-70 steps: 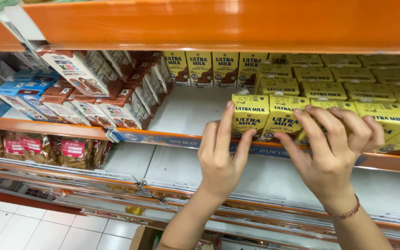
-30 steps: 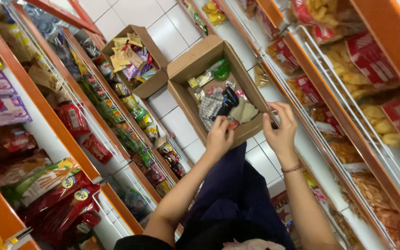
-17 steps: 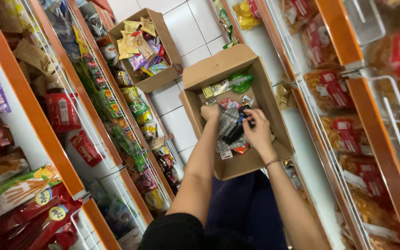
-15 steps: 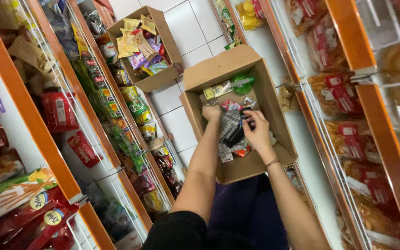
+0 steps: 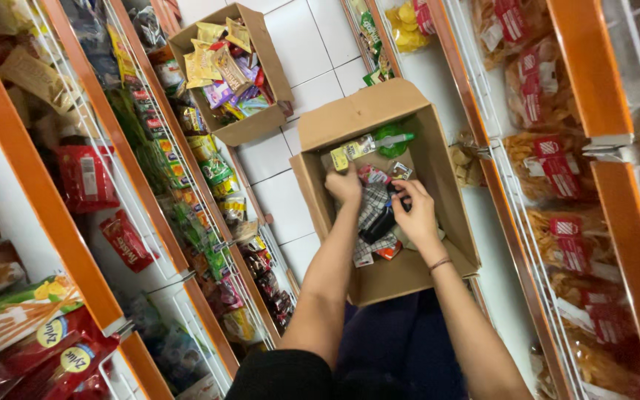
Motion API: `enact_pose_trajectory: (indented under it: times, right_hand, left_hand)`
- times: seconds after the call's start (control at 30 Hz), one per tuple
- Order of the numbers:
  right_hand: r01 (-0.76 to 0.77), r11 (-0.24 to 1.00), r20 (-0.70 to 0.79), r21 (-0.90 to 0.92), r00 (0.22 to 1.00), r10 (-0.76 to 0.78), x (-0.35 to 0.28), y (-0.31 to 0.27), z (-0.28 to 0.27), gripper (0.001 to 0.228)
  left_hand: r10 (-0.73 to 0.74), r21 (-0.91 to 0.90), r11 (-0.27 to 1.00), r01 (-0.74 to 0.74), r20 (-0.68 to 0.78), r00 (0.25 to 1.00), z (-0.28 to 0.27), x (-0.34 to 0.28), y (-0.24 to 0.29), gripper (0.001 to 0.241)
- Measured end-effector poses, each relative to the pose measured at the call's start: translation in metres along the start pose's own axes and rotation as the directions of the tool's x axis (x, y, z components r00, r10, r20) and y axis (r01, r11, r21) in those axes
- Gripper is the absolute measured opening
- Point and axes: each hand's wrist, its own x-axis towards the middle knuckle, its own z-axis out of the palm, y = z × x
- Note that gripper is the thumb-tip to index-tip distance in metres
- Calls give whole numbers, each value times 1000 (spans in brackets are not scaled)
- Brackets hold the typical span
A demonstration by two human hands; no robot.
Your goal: The person takes milk and yogurt cartons from a cardboard box, wipes them with a cloth, scans them with a handheld device, and places them onto shelves in a convenience store.
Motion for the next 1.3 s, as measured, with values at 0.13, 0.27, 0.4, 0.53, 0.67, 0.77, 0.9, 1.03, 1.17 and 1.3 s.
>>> enact_pose_trajectory:
  times: [0.13,0.27,0.4,0.53,0.67,0.77,0.9,1.03,1.17,1.3]
  right_hand:
    - [76,992,28,-96,997,-74,2,-42,-14,48]
    - [304,918,92,-253,952,-290,-3,-102,-49,79]
    - [190,979,19,70,981,-192,-33,-169,-94,86]
    - [36,980,-129,195,992,-11,-64,-225,-149,65]
    - [157,754,-143,637,986,-85,-96,-266,-205,50]
    - [120,610,-149,783,989,-4,-120,-292,-233,45]
    - [253,670,-278,698,958,-72,-147,-321,-267,44]
    - [362,731,-395,578,908,-137,-172,-352,-299,49]
    - [507,814,-550,282,781,-296,-190,-379,-326,49]
    - [468,878,-659,99,692,-294,-207,-404,-348,50]
  left_hand:
    - [101,-129,988,-83,138,985,-63,-50,79,38]
    - [105,-181,983,-41,360,927,-151,-93,178,36]
    - [416,-288,905,-313,445,793,-237,-135,272,35]
    - [693,-477,721,-502,477,541,-306,-164,342,38]
    - [807,-561,587,-584,466,363,-348,-175,394,45]
    - [667,-651,743,-154,699,258,-361,-187,428,67]
    - [722,-695,676,-243,691,35,-382,-204,465,65]
    - [859,-809,401,-430,495,-131,-396,-221,502,73]
    - [885,-877,175,-447,339,-319,-401,-239,530,68]
    - [896,-942,95,-321,221,-385,-390,-264,554,58]
